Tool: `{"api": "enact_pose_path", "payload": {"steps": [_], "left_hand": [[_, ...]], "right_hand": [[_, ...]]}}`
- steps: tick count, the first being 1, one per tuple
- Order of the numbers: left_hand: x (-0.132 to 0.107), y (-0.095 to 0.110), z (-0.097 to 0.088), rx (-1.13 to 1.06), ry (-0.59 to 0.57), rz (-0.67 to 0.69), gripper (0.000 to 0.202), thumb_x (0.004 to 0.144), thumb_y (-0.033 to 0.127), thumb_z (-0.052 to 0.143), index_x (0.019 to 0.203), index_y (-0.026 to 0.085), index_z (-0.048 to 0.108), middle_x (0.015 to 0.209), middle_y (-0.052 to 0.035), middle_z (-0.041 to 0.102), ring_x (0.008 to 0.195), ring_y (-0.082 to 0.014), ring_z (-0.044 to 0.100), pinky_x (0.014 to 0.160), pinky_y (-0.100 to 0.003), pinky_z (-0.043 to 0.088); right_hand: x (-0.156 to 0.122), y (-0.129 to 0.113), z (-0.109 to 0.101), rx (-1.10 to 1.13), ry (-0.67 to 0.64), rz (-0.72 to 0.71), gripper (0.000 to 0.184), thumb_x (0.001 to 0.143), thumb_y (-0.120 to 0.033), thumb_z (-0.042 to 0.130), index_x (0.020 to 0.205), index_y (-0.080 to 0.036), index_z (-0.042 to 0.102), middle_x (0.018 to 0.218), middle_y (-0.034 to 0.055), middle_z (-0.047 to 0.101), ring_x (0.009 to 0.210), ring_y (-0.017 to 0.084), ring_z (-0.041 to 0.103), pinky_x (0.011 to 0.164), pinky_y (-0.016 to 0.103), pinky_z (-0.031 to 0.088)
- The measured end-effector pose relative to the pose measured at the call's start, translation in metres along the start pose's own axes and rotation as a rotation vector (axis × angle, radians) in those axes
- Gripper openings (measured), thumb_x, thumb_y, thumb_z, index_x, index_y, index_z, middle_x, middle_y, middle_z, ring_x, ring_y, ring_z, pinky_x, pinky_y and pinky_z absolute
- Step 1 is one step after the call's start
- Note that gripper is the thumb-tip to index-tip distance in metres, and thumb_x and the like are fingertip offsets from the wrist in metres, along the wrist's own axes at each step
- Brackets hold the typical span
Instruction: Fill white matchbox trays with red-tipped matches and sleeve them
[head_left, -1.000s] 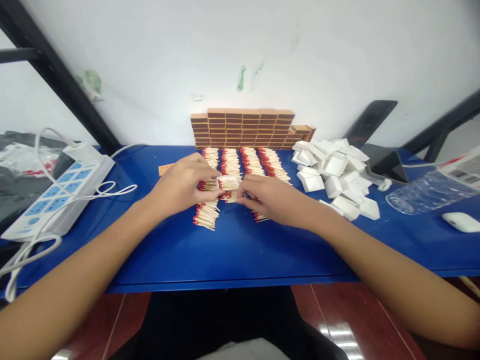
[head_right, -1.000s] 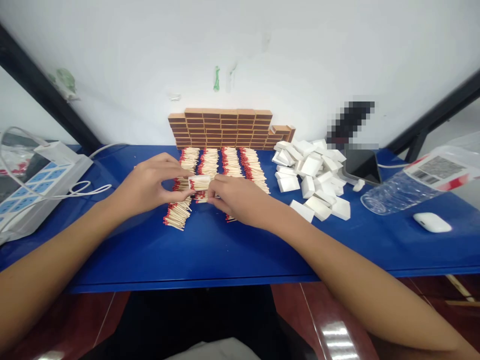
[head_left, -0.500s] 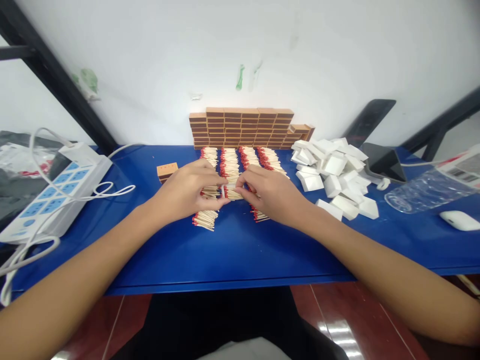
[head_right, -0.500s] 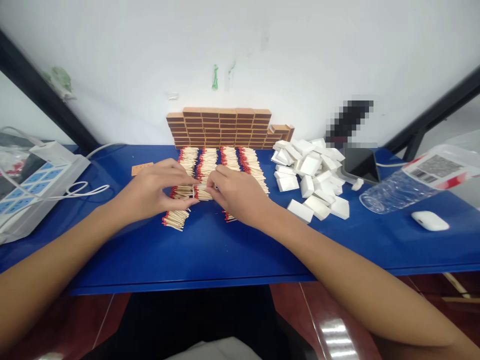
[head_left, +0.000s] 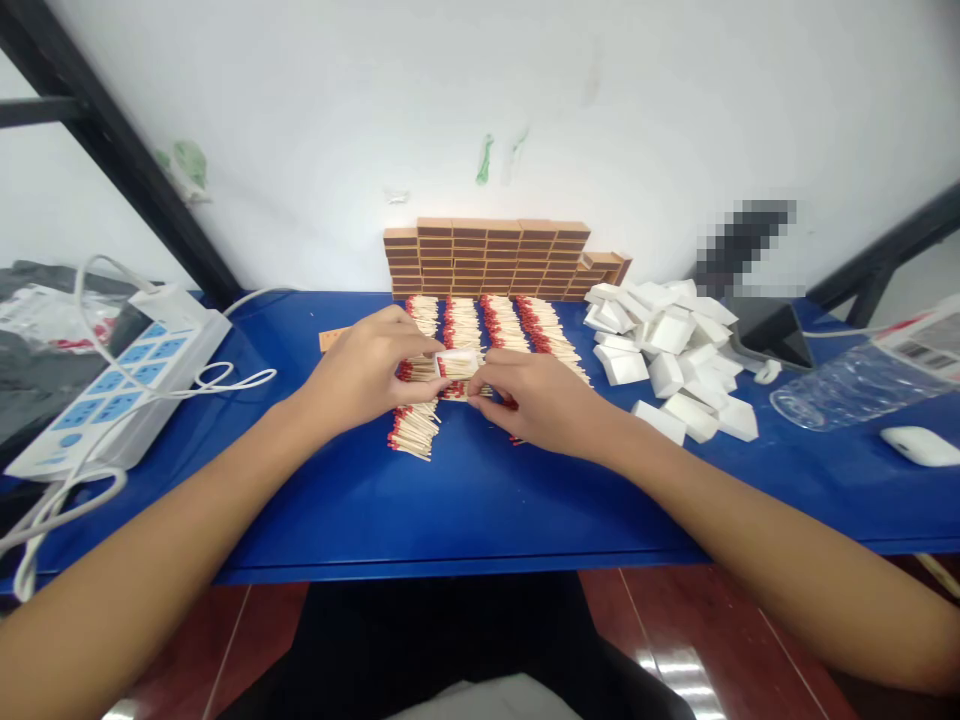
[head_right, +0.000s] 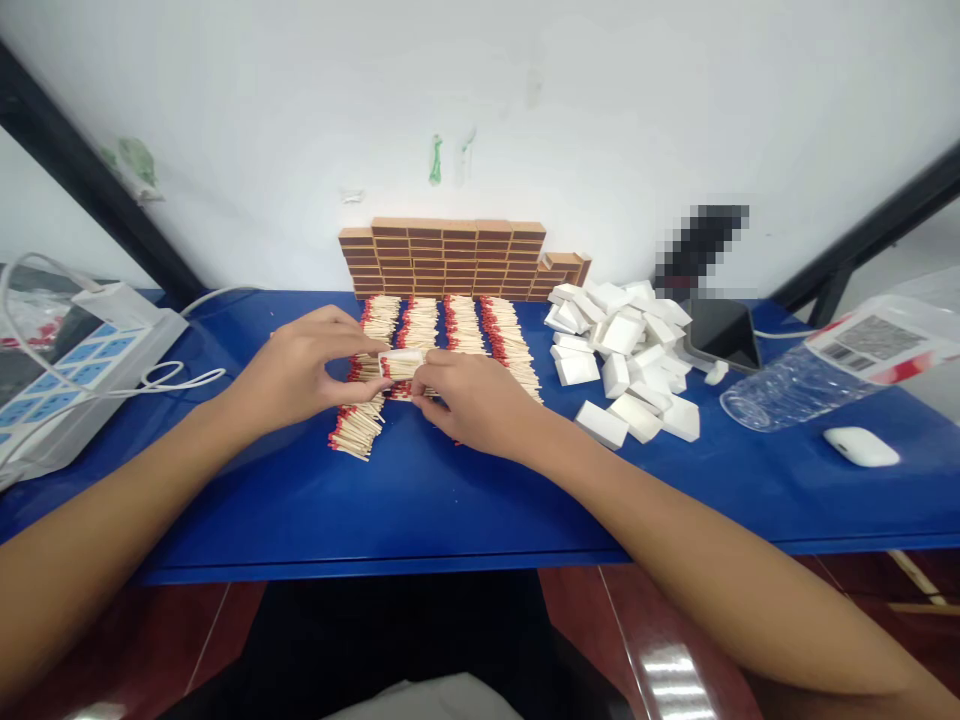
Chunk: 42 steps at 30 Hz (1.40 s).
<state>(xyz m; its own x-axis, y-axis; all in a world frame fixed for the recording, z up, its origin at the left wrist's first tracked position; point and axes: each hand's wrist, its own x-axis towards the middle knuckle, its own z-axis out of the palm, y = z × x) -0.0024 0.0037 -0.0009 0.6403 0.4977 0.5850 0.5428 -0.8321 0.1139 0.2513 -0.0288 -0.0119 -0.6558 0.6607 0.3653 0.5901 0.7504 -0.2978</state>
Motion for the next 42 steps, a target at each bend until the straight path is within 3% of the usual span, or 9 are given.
{"api": "enact_pose_path", "payload": {"steps": [5, 23, 29, 35, 42], "left_hand": [[0.0, 0.0, 0.001, 0.009, 0.003, 0.008, 0.025, 0.086, 0.035, 0.079, 0.105, 0.019, 0.08, 0.089, -0.0067, 0.077, 0.088, -0.0223, 0.066, 0.071, -0.031, 0.053], [0.001, 0.0, -0.001, 0.0, -0.014, 0.001, 0.028, 0.086, 0.034, 0.079, 0.108, 0.017, 0.079, 0.086, -0.0059, 0.076, 0.089, -0.0222, 0.065, 0.075, -0.031, 0.053], [0.0, -0.003, -0.001, 0.011, -0.004, 0.001, 0.031, 0.088, 0.041, 0.078, 0.108, 0.018, 0.08, 0.089, -0.0068, 0.076, 0.087, -0.0217, 0.065, 0.075, -0.032, 0.053], [0.0, -0.002, 0.001, 0.004, -0.004, 0.005, 0.024, 0.086, 0.032, 0.079, 0.105, 0.019, 0.08, 0.092, -0.0069, 0.077, 0.089, -0.0221, 0.066, 0.073, -0.031, 0.052], [0.0, 0.0, 0.0, 0.023, 0.004, 0.01, 0.024, 0.085, 0.033, 0.08, 0.105, 0.019, 0.08, 0.089, -0.006, 0.077, 0.089, -0.0225, 0.066, 0.072, -0.031, 0.051]], "right_hand": [[0.001, 0.001, 0.005, -0.016, -0.054, 0.028, 0.011, 0.099, -0.018, 0.06, 0.097, -0.018, 0.071, 0.097, 0.0062, 0.07, 0.087, 0.019, 0.064, 0.075, 0.03, 0.044], [0.002, 0.003, 0.006, -0.086, -0.103, 0.067, 0.011, 0.1, -0.018, 0.058, 0.092, -0.017, 0.065, 0.094, 0.0057, 0.067, 0.081, 0.017, 0.06, 0.069, 0.028, 0.038], [0.001, -0.005, 0.004, -0.059, -0.09, 0.076, 0.008, 0.1, -0.02, 0.058, 0.095, -0.018, 0.064, 0.096, 0.0052, 0.068, 0.081, 0.017, 0.06, 0.07, 0.028, 0.04], [0.0, -0.013, 0.002, -0.056, -0.17, 0.127, 0.009, 0.098, -0.02, 0.059, 0.092, -0.018, 0.065, 0.097, 0.0055, 0.069, 0.084, 0.018, 0.063, 0.072, 0.029, 0.04], [0.0, -0.01, 0.004, -0.058, -0.144, 0.11, 0.01, 0.097, -0.021, 0.062, 0.105, -0.017, 0.068, 0.104, 0.0065, 0.07, 0.085, 0.018, 0.064, 0.074, 0.03, 0.044]]}}
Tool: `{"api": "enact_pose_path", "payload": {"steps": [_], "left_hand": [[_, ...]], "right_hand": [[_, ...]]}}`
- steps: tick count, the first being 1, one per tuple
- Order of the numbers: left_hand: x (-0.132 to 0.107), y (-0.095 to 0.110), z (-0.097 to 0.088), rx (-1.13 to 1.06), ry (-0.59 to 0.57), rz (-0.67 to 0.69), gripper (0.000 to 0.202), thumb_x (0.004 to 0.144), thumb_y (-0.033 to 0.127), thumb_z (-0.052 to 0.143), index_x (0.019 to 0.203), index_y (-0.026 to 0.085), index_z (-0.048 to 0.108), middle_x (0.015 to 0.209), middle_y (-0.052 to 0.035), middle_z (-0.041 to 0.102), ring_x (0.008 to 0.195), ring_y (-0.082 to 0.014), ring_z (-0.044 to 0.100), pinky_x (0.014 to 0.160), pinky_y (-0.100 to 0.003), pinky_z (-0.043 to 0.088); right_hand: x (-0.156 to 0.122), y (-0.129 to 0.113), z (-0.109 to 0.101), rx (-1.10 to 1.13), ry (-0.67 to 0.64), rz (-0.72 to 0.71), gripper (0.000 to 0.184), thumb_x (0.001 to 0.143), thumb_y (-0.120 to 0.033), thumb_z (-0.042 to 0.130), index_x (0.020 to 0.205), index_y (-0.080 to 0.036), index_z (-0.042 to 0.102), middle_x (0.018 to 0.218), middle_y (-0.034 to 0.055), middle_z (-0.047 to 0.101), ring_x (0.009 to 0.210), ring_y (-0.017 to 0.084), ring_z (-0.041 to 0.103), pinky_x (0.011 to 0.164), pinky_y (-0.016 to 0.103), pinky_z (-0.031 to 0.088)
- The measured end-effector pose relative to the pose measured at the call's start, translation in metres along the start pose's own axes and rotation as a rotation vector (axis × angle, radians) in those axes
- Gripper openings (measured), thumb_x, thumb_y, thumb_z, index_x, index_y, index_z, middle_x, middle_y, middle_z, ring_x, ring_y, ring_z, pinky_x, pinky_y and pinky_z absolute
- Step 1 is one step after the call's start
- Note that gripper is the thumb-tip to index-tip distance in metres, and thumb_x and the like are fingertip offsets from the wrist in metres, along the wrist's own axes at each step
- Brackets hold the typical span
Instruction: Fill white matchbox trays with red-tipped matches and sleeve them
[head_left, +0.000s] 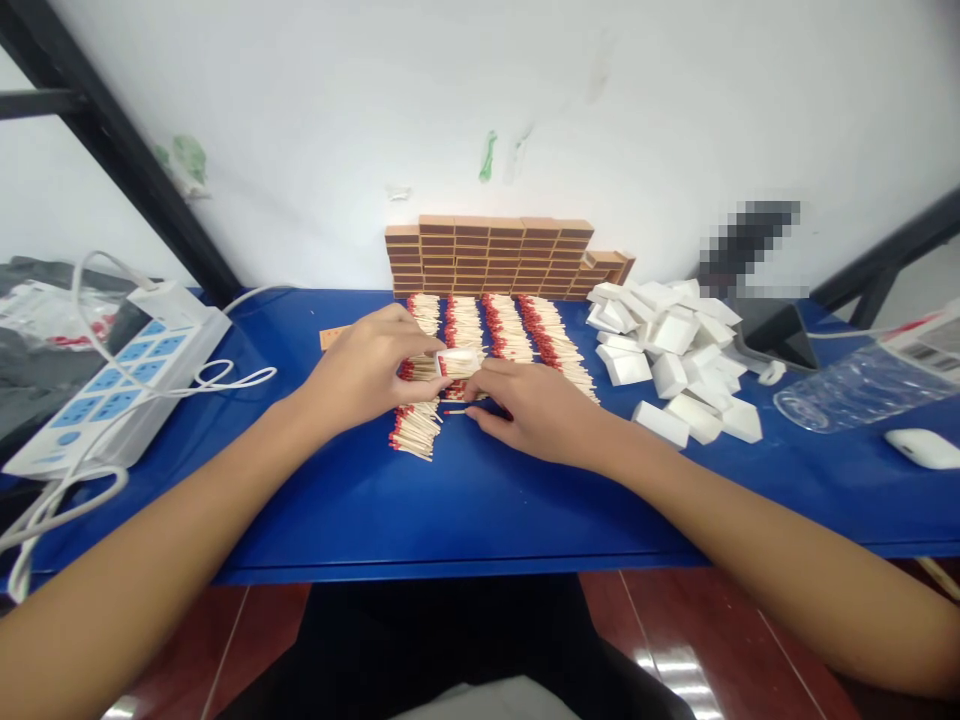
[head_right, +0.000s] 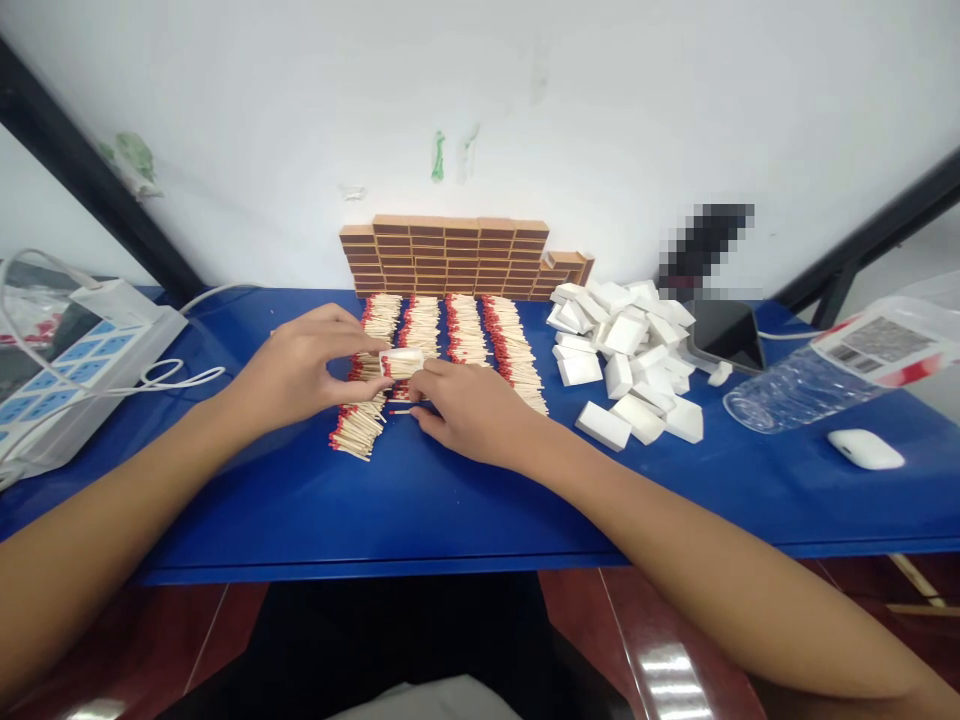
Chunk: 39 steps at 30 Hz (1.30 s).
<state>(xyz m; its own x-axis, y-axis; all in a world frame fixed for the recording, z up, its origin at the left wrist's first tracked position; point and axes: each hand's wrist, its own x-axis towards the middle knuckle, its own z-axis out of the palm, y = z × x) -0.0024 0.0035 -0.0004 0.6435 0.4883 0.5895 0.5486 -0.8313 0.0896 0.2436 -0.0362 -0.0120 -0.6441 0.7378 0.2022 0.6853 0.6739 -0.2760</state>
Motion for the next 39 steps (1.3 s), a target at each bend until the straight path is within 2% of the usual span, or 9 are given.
{"api": "enact_pose_path", "payload": {"steps": [4, 8, 14, 20, 35, 37, 39], "left_hand": [[0.0, 0.0, 0.0, 0.003, -0.002, 0.007, 0.024, 0.086, 0.034, 0.079, 0.105, 0.019, 0.08, 0.088, -0.0058, 0.077, 0.089, -0.0222, 0.066, 0.071, -0.031, 0.051], [0.0, 0.0, 0.0, 0.009, 0.001, 0.001, 0.023, 0.086, 0.034, 0.079, 0.104, 0.019, 0.08, 0.09, -0.0062, 0.077, 0.088, -0.0221, 0.066, 0.071, -0.031, 0.051], [0.0, 0.0, 0.0, 0.011, -0.001, 0.008, 0.025, 0.085, 0.032, 0.08, 0.106, 0.018, 0.08, 0.09, -0.0063, 0.077, 0.088, -0.0217, 0.066, 0.071, -0.03, 0.052], [0.0, -0.001, 0.001, 0.0, -0.013, 0.006, 0.024, 0.087, 0.033, 0.078, 0.105, 0.018, 0.08, 0.09, -0.0067, 0.077, 0.089, -0.0225, 0.067, 0.072, -0.031, 0.052], [0.0, -0.001, 0.0, -0.019, -0.033, -0.004, 0.02, 0.087, 0.033, 0.077, 0.102, 0.02, 0.08, 0.089, -0.0064, 0.077, 0.086, -0.0216, 0.066, 0.072, -0.032, 0.052], [0.0, -0.001, 0.0, -0.018, -0.042, -0.001, 0.02, 0.087, 0.033, 0.077, 0.101, 0.02, 0.08, 0.088, -0.0064, 0.077, 0.086, -0.0217, 0.066, 0.072, -0.032, 0.052], [0.0, -0.001, 0.0, -0.022, -0.048, -0.008, 0.022, 0.087, 0.033, 0.077, 0.104, 0.019, 0.08, 0.088, -0.0064, 0.077, 0.088, -0.0221, 0.066, 0.073, -0.032, 0.052]], "right_hand": [[0.0, 0.002, 0.003, 0.0, 0.012, -0.015, 0.01, 0.099, -0.02, 0.06, 0.101, -0.018, 0.069, 0.102, 0.006, 0.07, 0.088, 0.019, 0.065, 0.075, 0.03, 0.045], [0.0, 0.003, 0.004, 0.039, 0.027, -0.056, 0.016, 0.099, -0.018, 0.06, 0.113, -0.018, 0.069, 0.107, 0.0072, 0.07, 0.09, 0.019, 0.065, 0.08, 0.031, 0.047], [0.001, 0.004, 0.004, 0.023, 0.003, -0.051, 0.012, 0.101, -0.021, 0.058, 0.1, -0.017, 0.07, 0.1, 0.0072, 0.069, 0.087, 0.019, 0.065, 0.077, 0.031, 0.046], [0.001, 0.001, 0.001, 0.057, 0.004, -0.044, 0.009, 0.099, -0.017, 0.06, 0.104, -0.018, 0.068, 0.104, 0.0067, 0.069, 0.091, 0.019, 0.066, 0.08, 0.031, 0.046], [-0.001, 0.001, -0.003, 0.104, -0.088, -0.044, 0.009, 0.102, -0.021, 0.057, 0.097, -0.018, 0.064, 0.098, 0.0063, 0.068, 0.086, 0.019, 0.064, 0.076, 0.031, 0.044], [-0.001, 0.004, -0.008, 0.124, -0.063, -0.055, 0.009, 0.102, -0.021, 0.057, 0.096, -0.018, 0.064, 0.096, 0.0057, 0.067, 0.082, 0.018, 0.061, 0.073, 0.03, 0.042], [-0.001, 0.007, -0.013, 0.125, 0.021, -0.058, 0.008, 0.101, -0.022, 0.059, 0.096, -0.019, 0.064, 0.092, 0.0043, 0.065, 0.078, 0.016, 0.058, 0.07, 0.029, 0.04]]}}
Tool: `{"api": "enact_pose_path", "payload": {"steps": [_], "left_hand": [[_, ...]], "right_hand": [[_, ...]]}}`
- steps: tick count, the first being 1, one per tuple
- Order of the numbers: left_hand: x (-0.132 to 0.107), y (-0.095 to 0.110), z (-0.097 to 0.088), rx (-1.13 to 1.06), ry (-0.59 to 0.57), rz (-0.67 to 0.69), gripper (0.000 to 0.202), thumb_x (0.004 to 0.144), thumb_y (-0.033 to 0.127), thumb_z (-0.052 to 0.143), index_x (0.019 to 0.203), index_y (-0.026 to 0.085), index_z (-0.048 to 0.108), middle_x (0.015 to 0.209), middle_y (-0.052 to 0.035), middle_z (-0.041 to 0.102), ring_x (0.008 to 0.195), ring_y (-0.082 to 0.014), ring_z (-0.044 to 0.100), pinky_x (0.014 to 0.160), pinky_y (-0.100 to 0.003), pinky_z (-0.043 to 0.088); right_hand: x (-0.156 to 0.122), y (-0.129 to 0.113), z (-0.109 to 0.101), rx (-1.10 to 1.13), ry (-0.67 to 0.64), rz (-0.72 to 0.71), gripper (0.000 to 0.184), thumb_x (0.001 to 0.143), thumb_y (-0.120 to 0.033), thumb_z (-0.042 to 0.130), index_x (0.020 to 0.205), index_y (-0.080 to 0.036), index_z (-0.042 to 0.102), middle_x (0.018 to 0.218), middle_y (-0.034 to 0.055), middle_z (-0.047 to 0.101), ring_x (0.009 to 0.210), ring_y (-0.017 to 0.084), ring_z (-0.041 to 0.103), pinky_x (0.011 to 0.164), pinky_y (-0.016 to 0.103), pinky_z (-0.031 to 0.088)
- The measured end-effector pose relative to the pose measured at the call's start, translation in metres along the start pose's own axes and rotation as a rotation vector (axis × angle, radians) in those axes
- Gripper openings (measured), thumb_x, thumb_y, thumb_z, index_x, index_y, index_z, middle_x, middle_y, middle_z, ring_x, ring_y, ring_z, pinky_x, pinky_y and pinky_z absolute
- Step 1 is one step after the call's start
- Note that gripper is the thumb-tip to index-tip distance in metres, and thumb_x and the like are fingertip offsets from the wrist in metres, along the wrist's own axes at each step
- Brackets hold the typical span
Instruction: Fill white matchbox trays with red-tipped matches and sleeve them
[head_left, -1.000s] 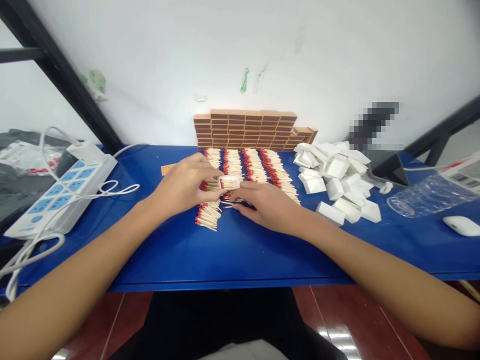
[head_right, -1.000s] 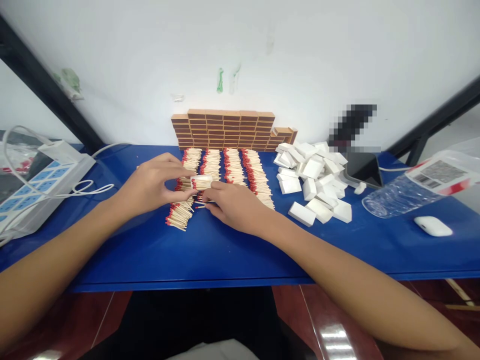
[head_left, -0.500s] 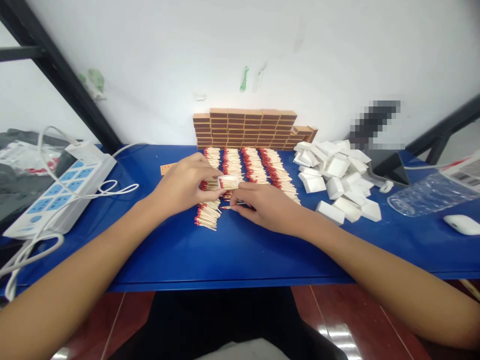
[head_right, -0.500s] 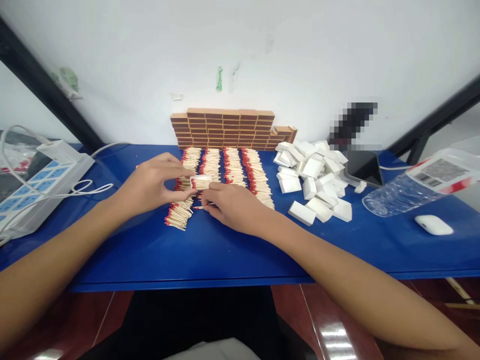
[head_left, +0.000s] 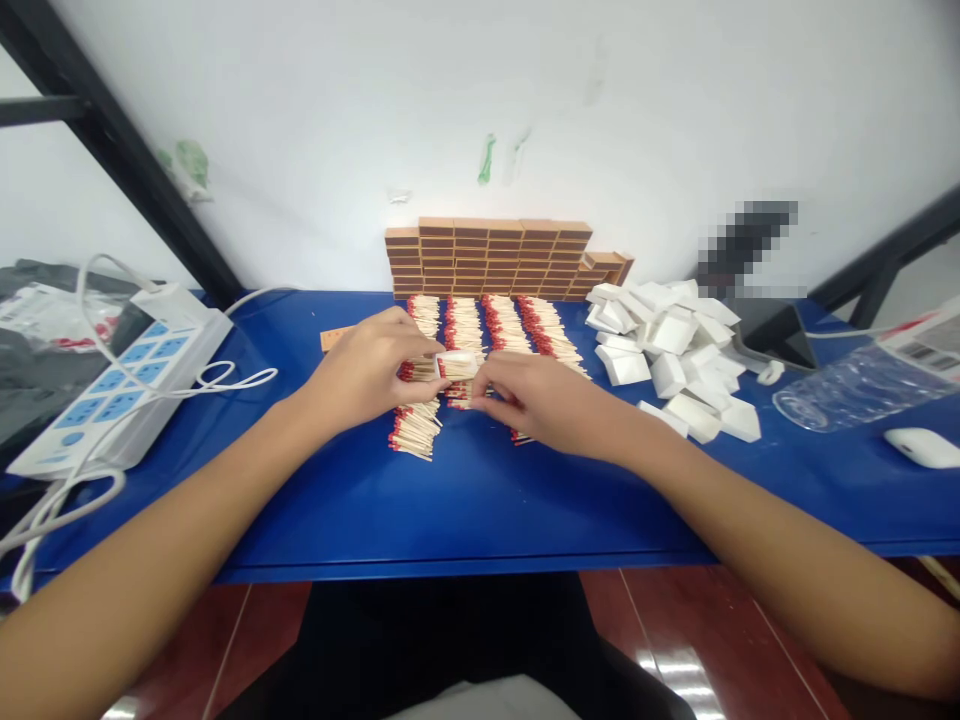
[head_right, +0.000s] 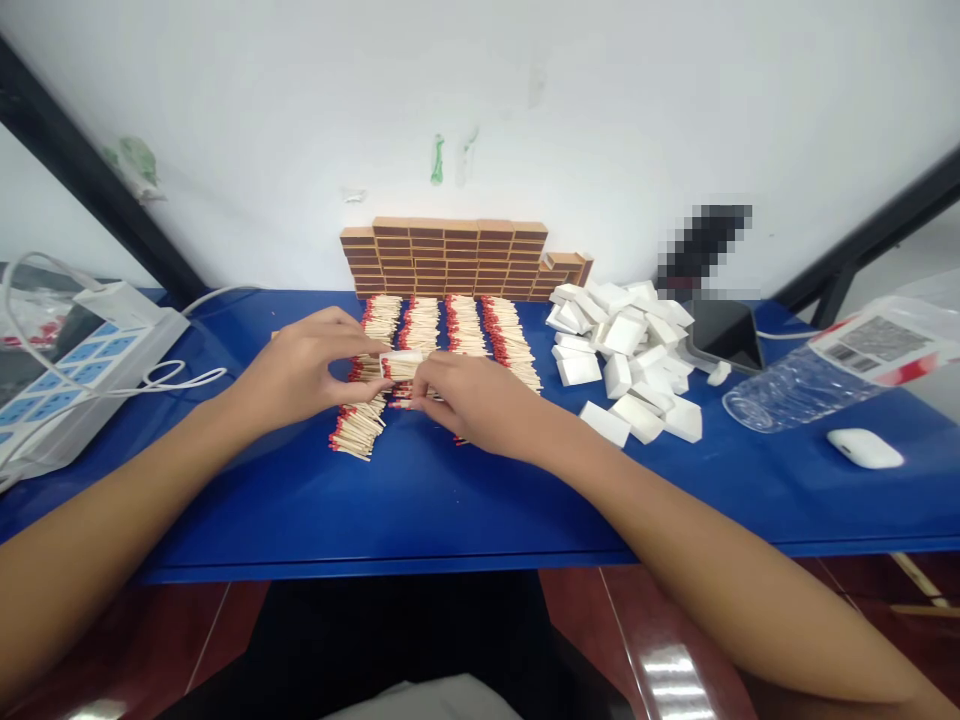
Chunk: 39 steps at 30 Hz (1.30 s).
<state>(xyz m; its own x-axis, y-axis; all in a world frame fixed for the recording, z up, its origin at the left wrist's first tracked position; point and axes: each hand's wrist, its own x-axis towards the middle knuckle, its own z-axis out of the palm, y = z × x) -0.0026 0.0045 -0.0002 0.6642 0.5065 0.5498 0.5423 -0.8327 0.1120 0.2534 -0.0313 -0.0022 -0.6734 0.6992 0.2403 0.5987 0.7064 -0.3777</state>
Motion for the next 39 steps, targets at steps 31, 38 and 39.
{"api": "enact_pose_path", "payload": {"steps": [31, 38, 39], "left_hand": [[0.003, 0.011, -0.001, -0.077, 0.018, 0.016, 0.026, 0.088, 0.041, 0.078, 0.103, 0.019, 0.08, 0.083, -0.0063, 0.075, 0.085, -0.0209, 0.065, 0.069, -0.03, 0.052], [0.0, 0.0, -0.002, -0.007, 0.03, -0.011, 0.031, 0.087, 0.039, 0.079, 0.11, 0.019, 0.079, 0.092, -0.0072, 0.078, 0.09, -0.022, 0.066, 0.077, -0.033, 0.054], [0.0, 0.0, -0.001, -0.005, 0.03, -0.012, 0.03, 0.087, 0.039, 0.079, 0.11, 0.019, 0.079, 0.091, -0.007, 0.077, 0.09, -0.0219, 0.066, 0.077, -0.033, 0.054]], "right_hand": [[0.003, 0.009, -0.004, -0.087, 0.171, -0.006, 0.012, 0.1, -0.025, 0.063, 0.09, -0.018, 0.062, 0.084, 0.0017, 0.06, 0.073, 0.015, 0.051, 0.067, 0.027, 0.035], [0.0, 0.008, -0.005, -0.086, -0.001, -0.042, 0.014, 0.097, -0.024, 0.066, 0.085, -0.018, 0.064, 0.083, 0.0024, 0.062, 0.075, 0.016, 0.055, 0.068, 0.028, 0.037], [-0.001, 0.008, -0.004, -0.096, -0.033, -0.03, 0.014, 0.097, -0.023, 0.066, 0.084, -0.018, 0.064, 0.084, 0.0028, 0.063, 0.076, 0.016, 0.056, 0.068, 0.029, 0.037]]}}
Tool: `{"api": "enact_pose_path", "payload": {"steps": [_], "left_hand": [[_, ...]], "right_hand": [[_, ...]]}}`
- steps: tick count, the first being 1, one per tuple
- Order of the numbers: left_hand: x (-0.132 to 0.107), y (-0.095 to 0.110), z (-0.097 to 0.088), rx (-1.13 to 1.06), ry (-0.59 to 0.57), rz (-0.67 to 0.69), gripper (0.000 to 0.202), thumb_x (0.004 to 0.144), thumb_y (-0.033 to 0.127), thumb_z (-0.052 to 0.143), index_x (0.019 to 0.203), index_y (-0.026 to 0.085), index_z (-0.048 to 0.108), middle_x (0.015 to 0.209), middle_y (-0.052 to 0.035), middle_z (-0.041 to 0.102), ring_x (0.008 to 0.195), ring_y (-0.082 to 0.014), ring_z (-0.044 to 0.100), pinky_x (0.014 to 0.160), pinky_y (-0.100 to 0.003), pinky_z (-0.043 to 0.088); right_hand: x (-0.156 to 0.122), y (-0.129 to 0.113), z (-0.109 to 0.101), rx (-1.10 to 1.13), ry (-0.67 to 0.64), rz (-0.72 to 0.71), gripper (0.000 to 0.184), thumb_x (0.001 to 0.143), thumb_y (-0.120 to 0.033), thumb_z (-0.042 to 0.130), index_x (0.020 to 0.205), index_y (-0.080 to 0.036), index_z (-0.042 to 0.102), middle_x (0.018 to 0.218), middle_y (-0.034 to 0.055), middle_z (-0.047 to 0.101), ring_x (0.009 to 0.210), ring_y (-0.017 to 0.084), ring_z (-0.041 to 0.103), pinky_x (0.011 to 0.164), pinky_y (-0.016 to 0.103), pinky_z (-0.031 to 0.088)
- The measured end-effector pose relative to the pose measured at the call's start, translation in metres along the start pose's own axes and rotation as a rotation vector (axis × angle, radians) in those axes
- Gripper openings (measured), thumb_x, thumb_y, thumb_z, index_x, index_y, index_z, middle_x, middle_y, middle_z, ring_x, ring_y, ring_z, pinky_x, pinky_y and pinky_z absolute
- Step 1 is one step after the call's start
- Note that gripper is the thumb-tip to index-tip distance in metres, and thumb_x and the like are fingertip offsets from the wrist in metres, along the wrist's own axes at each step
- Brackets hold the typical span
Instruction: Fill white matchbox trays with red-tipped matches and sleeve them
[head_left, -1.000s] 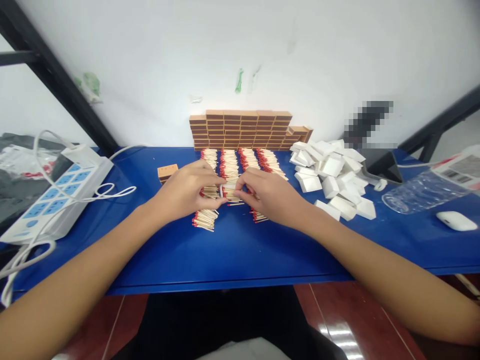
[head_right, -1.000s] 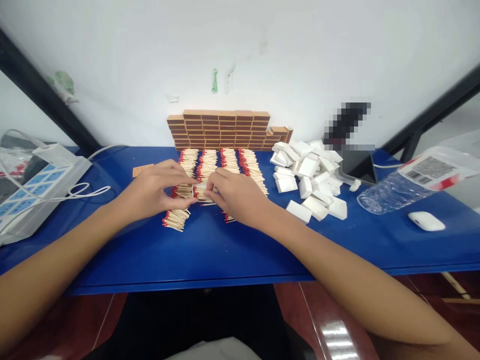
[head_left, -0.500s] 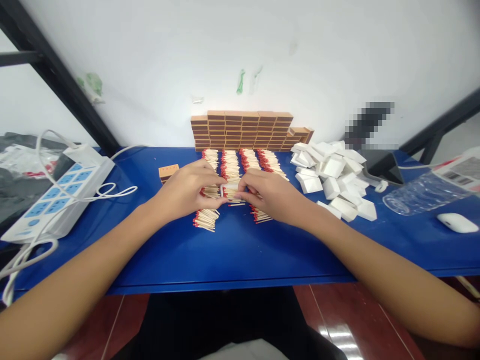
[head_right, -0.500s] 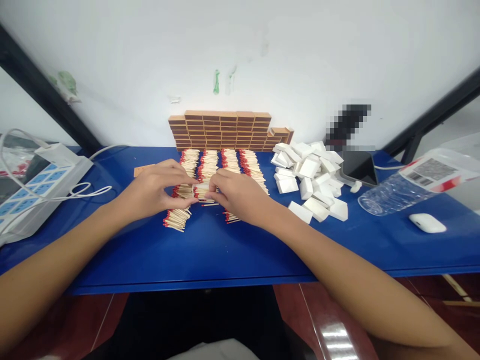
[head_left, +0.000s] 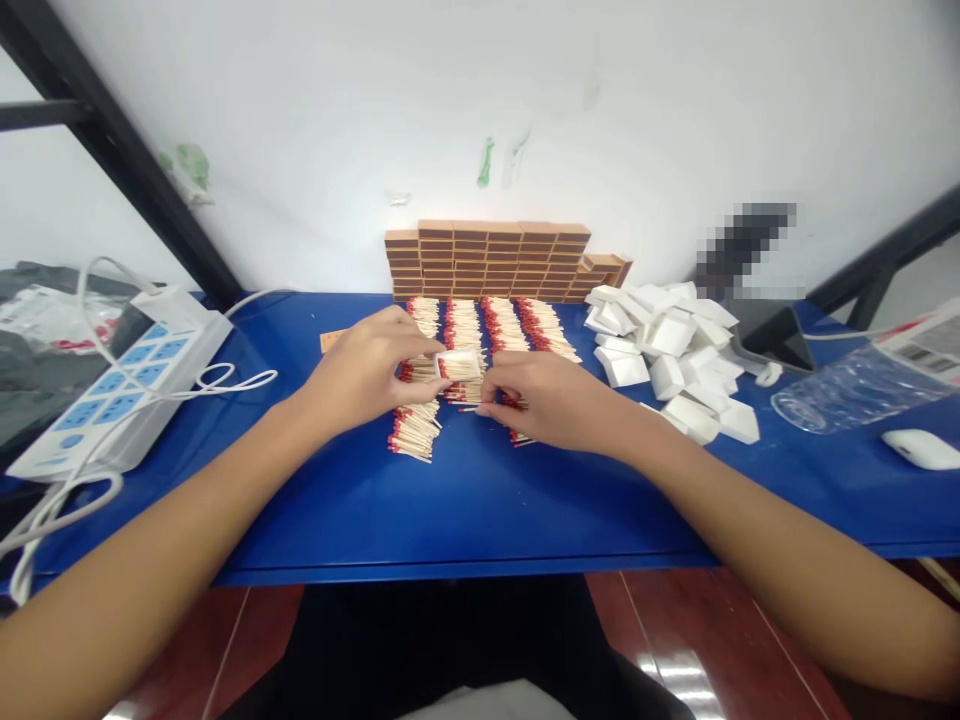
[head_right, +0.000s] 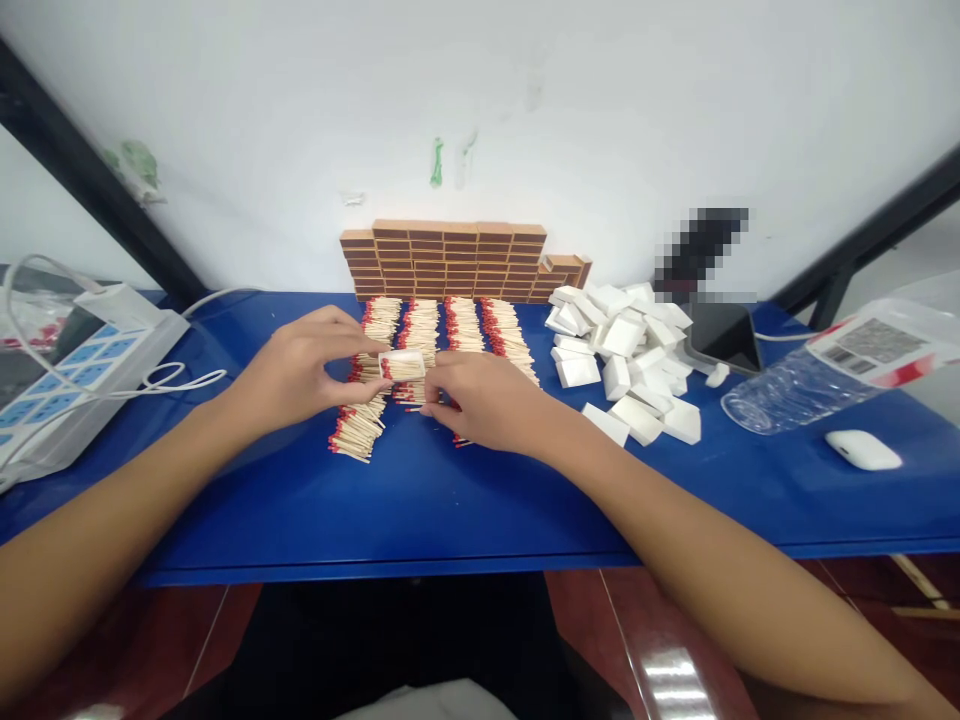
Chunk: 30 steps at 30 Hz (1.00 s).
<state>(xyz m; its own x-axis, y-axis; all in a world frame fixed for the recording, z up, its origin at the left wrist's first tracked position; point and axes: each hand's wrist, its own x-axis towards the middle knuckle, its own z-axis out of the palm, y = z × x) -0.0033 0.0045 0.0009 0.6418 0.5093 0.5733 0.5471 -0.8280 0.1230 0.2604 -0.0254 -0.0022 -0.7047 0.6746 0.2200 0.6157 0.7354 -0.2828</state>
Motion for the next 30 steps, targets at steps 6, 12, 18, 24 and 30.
{"api": "enact_pose_path", "payload": {"steps": [6, 12, 18, 24, 30], "left_hand": [[0.0, 0.0, 0.001, 0.0, 0.012, 0.019, 0.029, 0.086, 0.036, 0.079, 0.11, 0.019, 0.079, 0.091, -0.0064, 0.077, 0.089, -0.0214, 0.065, 0.076, -0.032, 0.054], [0.0, 0.0, 0.0, -0.002, 0.003, 0.003, 0.03, 0.086, 0.038, 0.079, 0.11, 0.019, 0.079, 0.09, -0.0066, 0.077, 0.09, -0.0221, 0.066, 0.077, -0.032, 0.053], [0.0, 0.001, 0.001, -0.002, 0.009, 0.02, 0.028, 0.087, 0.035, 0.079, 0.109, 0.018, 0.079, 0.092, -0.0071, 0.077, 0.09, -0.0217, 0.065, 0.076, -0.032, 0.054], [0.0, 0.0, 0.001, 0.002, 0.022, 0.041, 0.028, 0.087, 0.035, 0.079, 0.108, 0.017, 0.079, 0.092, -0.0071, 0.078, 0.089, -0.0216, 0.066, 0.076, -0.032, 0.054], [0.0, 0.0, 0.001, 0.015, 0.026, 0.048, 0.027, 0.087, 0.035, 0.079, 0.107, 0.017, 0.079, 0.091, -0.0071, 0.077, 0.088, -0.0215, 0.066, 0.073, -0.031, 0.053]], "right_hand": [[0.0, -0.002, 0.005, -0.007, -0.022, 0.059, 0.012, 0.097, -0.02, 0.064, 0.086, -0.018, 0.063, 0.089, 0.0043, 0.067, 0.08, 0.017, 0.059, 0.07, 0.029, 0.039], [0.0, -0.003, 0.004, -0.049, -0.049, 0.071, 0.012, 0.099, -0.019, 0.062, 0.086, -0.017, 0.063, 0.09, 0.0051, 0.067, 0.08, 0.017, 0.059, 0.07, 0.029, 0.039], [0.002, -0.008, 0.01, -0.039, -0.05, 0.074, 0.014, 0.102, -0.022, 0.058, 0.09, -0.018, 0.064, 0.094, 0.0054, 0.068, 0.083, 0.018, 0.062, 0.071, 0.029, 0.039], [0.003, -0.009, 0.017, -0.016, 0.029, 0.068, 0.005, 0.1, -0.02, 0.062, 0.097, -0.018, 0.065, 0.101, 0.0064, 0.07, 0.086, 0.018, 0.063, 0.073, 0.028, 0.041], [0.005, -0.009, 0.016, -0.019, 0.007, 0.083, 0.01, 0.101, -0.022, 0.06, 0.094, -0.018, 0.065, 0.096, 0.0062, 0.069, 0.083, 0.018, 0.062, 0.073, 0.028, 0.04]]}}
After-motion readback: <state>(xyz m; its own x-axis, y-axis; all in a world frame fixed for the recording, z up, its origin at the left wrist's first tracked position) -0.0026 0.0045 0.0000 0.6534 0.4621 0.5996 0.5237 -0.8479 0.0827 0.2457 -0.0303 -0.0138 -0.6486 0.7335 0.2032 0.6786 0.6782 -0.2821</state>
